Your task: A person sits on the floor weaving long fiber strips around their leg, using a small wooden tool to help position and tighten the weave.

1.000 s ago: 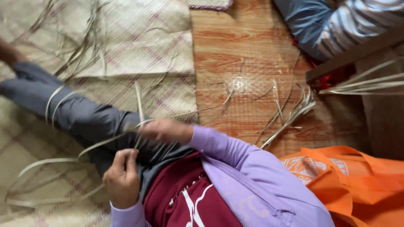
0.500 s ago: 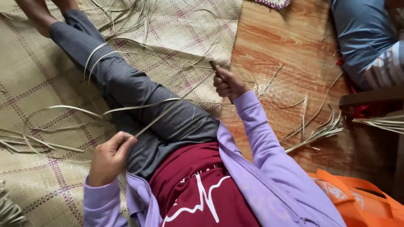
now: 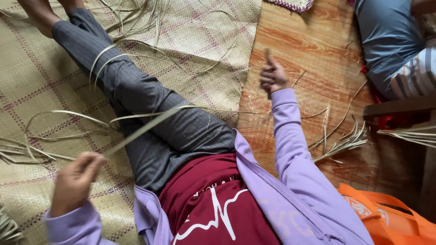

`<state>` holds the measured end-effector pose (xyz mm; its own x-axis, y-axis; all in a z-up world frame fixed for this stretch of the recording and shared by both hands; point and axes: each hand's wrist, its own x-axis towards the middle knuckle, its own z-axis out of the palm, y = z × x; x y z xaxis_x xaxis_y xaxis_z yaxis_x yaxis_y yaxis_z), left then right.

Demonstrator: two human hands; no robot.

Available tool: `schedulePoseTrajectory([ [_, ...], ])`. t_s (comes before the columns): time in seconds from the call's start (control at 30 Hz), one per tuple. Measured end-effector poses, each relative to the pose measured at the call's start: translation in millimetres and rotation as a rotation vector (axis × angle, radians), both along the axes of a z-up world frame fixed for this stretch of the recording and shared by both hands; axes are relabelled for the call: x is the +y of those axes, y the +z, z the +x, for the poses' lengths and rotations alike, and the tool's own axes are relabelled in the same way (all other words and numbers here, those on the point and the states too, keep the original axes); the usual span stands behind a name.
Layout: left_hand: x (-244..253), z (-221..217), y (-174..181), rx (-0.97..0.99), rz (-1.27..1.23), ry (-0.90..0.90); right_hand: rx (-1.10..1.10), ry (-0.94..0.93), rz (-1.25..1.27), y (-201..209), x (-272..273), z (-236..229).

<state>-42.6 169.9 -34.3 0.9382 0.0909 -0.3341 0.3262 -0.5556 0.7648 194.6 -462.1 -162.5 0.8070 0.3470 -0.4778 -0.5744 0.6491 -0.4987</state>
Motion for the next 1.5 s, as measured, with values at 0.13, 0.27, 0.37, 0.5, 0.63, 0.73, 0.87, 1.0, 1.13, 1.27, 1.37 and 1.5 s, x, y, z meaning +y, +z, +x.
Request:
schedulePoseTrajectory([
  [0.13,17.6,-13.0,18.8,-0.136,0.095,0.186,0.074,-0.324,-0.131,-47.7,-64.9,1.4],
  [0.27,-11.6,8.5,4.2,-0.219,0.021,0.067,-0.018,-0.228,-0.469,7.9,-6.6,-9.8],
  [0.37,-53.2,26.7,14.9,-0.18,0.061,-0.03,-0.201,-0.191,-0.954,20.4,31.9,-15.6],
  [0.5,-129.8,34.9,26.1,-0.341,0.185,-0.121,-0.616,-0.129,-1.11,44.7,91.5,-39.9],
  [0.63,-205.4,48.8,29.7,-0.718,0.217,-0.366,-0.938,0.334,-0.832,96.0,150.8,-106.2],
  [0.73,-230.3,60.8,9.0,-0.773,0.334,-0.396,-1.056,0.319,-0.964,97.5,153.1,-120.0],
  [0.87,-201.9,58.9,16.2,-0.814,0.427,-0.246,-1.217,0.054,-0.794,57.5,44.1,-58.6],
  [1.0,-162.2,49.8,-2.5,-0.78,0.605,-0.148,-0.938,-0.599,-2.645,4.0,-101.2,-22.4],
  [1.13,-201.6,59.7,-30.2,-0.916,0.61,-0.113,-1.083,-0.45,-2.048,29.6,-70.5,-66.2],
  [1.27,-257.6,68.2,-23.9,-0.988,0.502,-0.136,-1.122,0.192,-0.841,113.3,115.4,-133.4],
  [1.37,-252.1,61.3,-8.2,-1.033,0.454,-0.12,-1.544,0.397,-1.948,107.9,135.4,-137.4],
  [1.5,-192.6,66.7,-32.1,-0.987,0.609,0.002,-1.074,0.064,-1.382,102.7,115.8,-121.2],
])
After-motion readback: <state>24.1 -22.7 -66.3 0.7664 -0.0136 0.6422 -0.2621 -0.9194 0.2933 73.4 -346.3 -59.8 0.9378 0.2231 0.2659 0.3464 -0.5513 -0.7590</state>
